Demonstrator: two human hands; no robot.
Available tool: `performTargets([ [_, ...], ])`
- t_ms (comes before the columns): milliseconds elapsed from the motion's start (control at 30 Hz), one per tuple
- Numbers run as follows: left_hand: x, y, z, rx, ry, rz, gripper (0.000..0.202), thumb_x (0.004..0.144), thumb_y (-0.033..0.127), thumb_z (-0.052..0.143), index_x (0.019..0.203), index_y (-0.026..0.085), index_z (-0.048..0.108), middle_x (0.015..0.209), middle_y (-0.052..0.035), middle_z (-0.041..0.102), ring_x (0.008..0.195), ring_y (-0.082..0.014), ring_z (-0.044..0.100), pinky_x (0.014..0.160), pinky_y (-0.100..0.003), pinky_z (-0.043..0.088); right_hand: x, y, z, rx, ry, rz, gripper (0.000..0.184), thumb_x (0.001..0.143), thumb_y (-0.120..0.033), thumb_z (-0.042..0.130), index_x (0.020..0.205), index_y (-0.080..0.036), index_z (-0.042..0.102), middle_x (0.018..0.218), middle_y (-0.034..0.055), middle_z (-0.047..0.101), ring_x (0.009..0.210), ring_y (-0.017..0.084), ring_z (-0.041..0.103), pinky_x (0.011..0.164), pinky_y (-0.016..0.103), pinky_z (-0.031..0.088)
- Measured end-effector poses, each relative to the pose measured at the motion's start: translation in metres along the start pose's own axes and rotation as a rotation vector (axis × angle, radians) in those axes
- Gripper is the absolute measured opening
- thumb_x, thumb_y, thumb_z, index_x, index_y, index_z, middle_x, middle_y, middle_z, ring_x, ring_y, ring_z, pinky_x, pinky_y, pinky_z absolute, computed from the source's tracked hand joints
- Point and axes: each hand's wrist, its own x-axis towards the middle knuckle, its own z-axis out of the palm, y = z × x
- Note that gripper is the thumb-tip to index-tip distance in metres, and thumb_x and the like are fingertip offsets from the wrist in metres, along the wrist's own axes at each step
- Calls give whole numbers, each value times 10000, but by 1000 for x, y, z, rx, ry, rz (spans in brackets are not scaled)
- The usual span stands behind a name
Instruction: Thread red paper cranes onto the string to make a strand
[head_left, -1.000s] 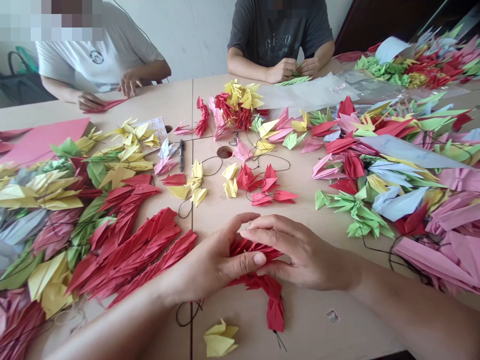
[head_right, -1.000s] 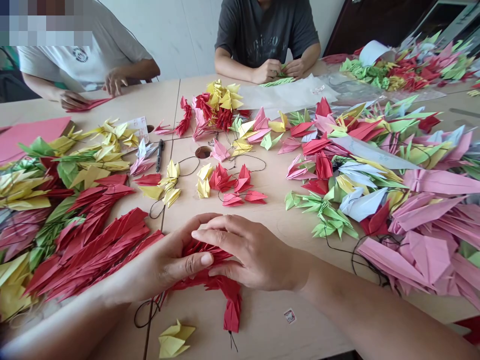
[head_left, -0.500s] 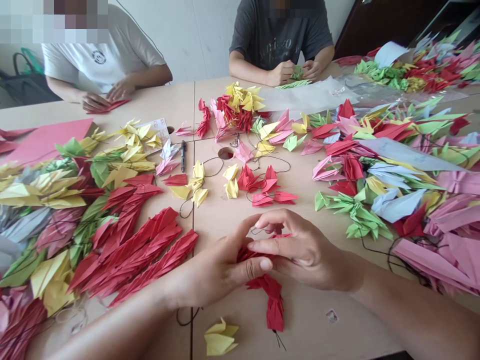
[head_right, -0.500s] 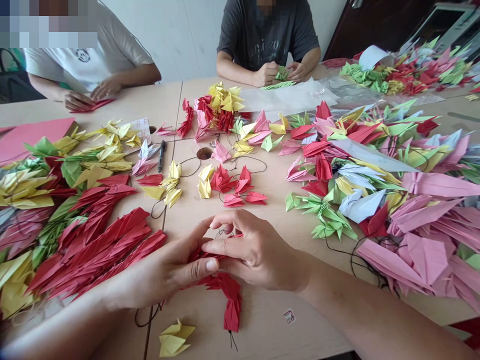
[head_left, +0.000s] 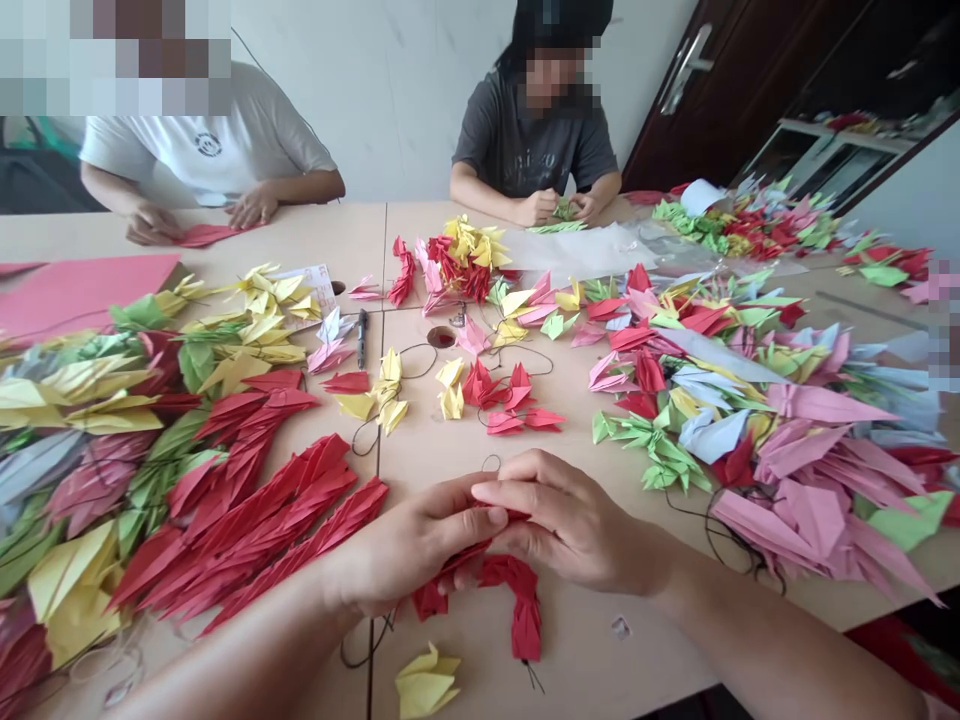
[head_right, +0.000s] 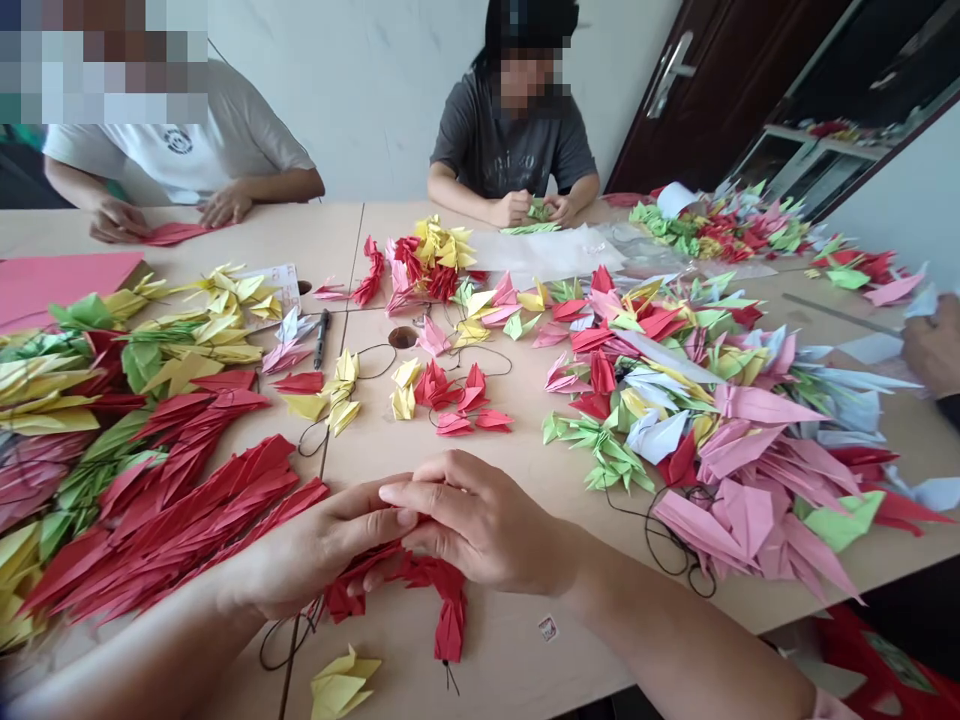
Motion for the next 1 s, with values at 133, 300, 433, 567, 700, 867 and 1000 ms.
performTargets([
  [133, 1, -2, -2, -112, 17, 18, 414, 810, 532, 689, 961, 156, 602, 546, 69, 454, 467, -68, 374, 426, -192, 258, 7, 1, -6, -254, -5, -62, 246, 982, -274, 531, 1181, -159, 620, 1008, 97, 638, 896, 192, 589, 788, 337, 539],
  [300, -2, -4, -3, -167, 47, 11, 392, 797, 508, 711, 926, 155, 598, 565, 52, 515, 479, -68, 400, 443, -194, 259, 24, -14, -18, -449, -164, -41, 549, 952, -583, 455, 1244, -137, 589, 1166, 135, 638, 1090, 262, 550, 949, 439, 469],
  [433, -4, -5, -2, -82, 86, 29, 381, 776, 512, 718, 792, 152, 594, 513, 63, 485, 462, -69, 390, 458, -203, 282, 38, -26, -6, -499, -311, -49, 667, 922, -683, 399, 1237, -118, 560, 1021, 99, 676, 887, 227, 590, 781, 374, 491],
  [567, -7, -3, -1, -83, 49, -31, 335, 758, 443, 732, 695, 158, 567, 481, 67, 455, 456, -70, 379, 442, -196, 267, 47, -26, 9, -580, -398, -30, 579, 937, -663, 383, 1049, -139, 603, 856, 67, 654, 733, 197, 565, 610, 330, 447],
  [700, -11, 1, 0, -167, 78, -3, 240, 767, 368, 706, 789, 156, 595, 490, 66, 455, 461, -67, 387, 420, -168, 245, 54, -24, 9, -570, -381, -60, 550, 955, -644, 363, 935, -146, 595, 860, 71, 657, 734, 192, 581, 607, 322, 446],
  [867, -17, 6, -6, -317, -24, 63, 735, 697, 250, 676, 1391, 215, 438, 510, 75, 503, 429, -72, 389, 401, -145, 255, 63, -29, 5, -530, -393, -75, 512, 980, -599, 354, 816, -166, 574, 744, 44, 656, 646, 172, 577, 575, 313, 424],
  [1000, -18, 4, -11, -385, -105, 80, 964, 700, 372, 703, 1531, 248, 230, 531, 47, 563, 420, -105, 468, 374, -150, 290, 68, -32, 2, -485, -441, -31, 454, 979, -545, 416, 798, -166, 587, 743, 40, 676, 642, 172, 602, 583, 306, 436],
])
